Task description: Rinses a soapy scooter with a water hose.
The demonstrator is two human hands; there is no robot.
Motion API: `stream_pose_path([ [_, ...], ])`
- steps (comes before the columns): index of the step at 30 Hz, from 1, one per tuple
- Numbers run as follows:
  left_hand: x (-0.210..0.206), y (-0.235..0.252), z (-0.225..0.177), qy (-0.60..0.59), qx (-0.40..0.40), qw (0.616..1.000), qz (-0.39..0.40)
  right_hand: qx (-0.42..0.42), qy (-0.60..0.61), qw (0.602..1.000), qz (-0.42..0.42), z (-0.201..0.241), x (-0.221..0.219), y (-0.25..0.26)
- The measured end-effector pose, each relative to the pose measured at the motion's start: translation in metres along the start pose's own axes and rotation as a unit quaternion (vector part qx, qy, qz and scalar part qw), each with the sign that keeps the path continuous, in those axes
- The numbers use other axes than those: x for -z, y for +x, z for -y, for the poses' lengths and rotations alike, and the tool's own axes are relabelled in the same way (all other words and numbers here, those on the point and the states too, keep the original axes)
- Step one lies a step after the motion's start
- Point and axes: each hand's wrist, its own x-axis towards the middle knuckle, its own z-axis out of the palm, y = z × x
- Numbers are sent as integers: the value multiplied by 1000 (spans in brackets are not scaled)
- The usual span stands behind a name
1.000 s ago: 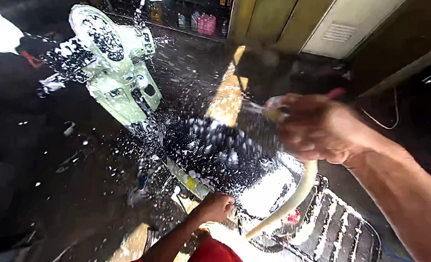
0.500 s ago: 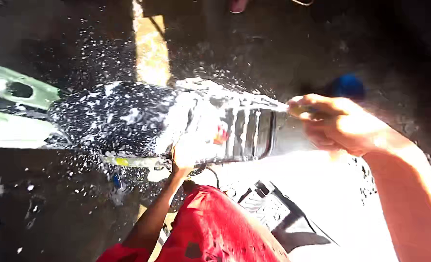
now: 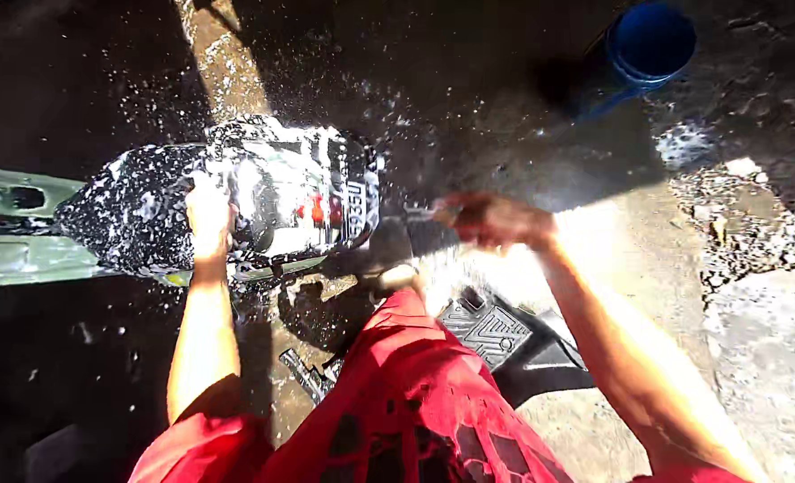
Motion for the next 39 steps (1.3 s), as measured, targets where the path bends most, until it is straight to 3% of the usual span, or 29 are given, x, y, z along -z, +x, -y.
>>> stream_pose_path([
  [4,1,1,-8,-117,106,987,7,-9,-93,991,99,4,0,63],
  [7,-5,7,-8,-82,120,989,-24,0,-167,976,136,-6,-10,120],
  [9,-8,10,-7,-41,124,990,-48,20,-206,972,113,-21,-9,155],
  [13,-13,17,-7,2,144,987,-75,-4,-226,973,48,-47,44,195],
  [16,-15,11,-6,7,183,979,-91,-21,-271,959,80,-65,86,205],
  [20,-13,16,-3,11,201,973,-109,-57,-218,969,99,-54,119,226],
  [24,-16,13,-12,88,255,955,-125,-77,-160,982,61,-25,144,247],
  [27,-18,10,-25,141,270,945,-120,-73,-190,978,41,4,151,260],
  [34,-7,22,-37,122,248,960,-46,-98,-247,961,77,28,166,327],
  [39,-18,64,-90,103,223,968,-49,-129,-187,956,188,58,179,391],
])
